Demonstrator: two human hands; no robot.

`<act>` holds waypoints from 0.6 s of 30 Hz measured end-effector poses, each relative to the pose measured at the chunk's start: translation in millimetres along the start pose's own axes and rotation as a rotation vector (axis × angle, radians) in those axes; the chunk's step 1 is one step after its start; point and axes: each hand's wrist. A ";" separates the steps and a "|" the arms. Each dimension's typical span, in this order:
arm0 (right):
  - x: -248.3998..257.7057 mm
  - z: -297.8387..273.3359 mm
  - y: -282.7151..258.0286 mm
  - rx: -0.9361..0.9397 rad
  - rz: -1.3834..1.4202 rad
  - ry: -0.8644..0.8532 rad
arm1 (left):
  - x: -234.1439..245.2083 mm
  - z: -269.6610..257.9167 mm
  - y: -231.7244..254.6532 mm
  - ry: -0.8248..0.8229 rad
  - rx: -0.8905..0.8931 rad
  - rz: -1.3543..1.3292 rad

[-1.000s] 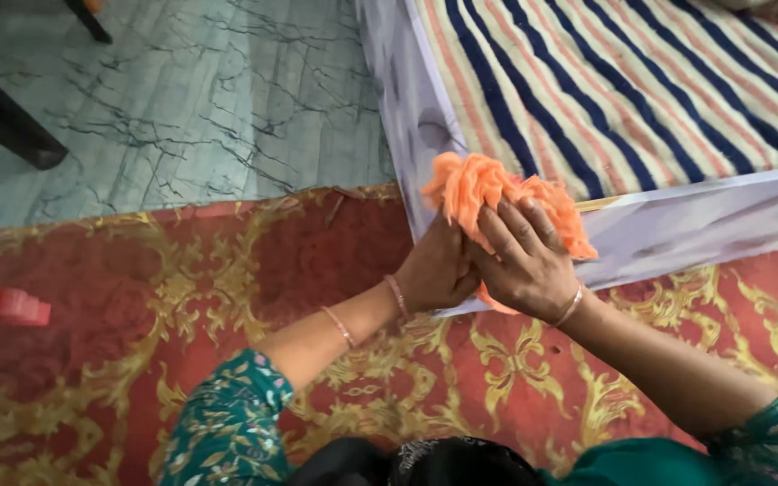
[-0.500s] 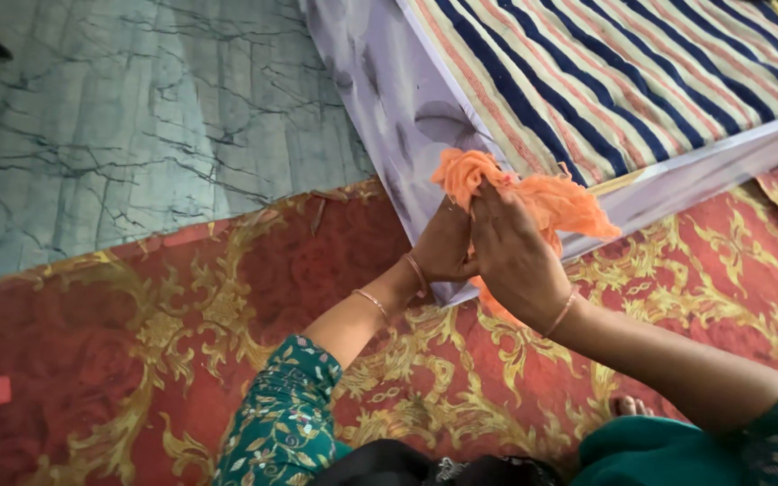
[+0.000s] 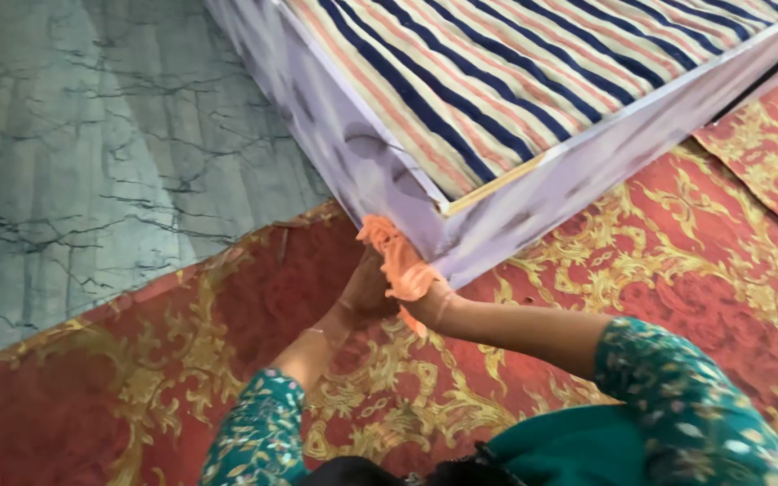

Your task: The person wipes the side of a bed frame with a cloth. They move along the length of the bed, cleaning the surface with a back-and-forth motion.

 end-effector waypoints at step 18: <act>195.3 -32.5 133.7 0.233 -0.256 0.222 | 84.5 64.5 117.6 0.481 -0.275 -0.088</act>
Point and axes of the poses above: each hand's wrist, its own z-axis towards the middle knuckle, its own x-axis out of the back of the hand, y = z × x, and after that the axes turned 8 degrees about x, right-handed
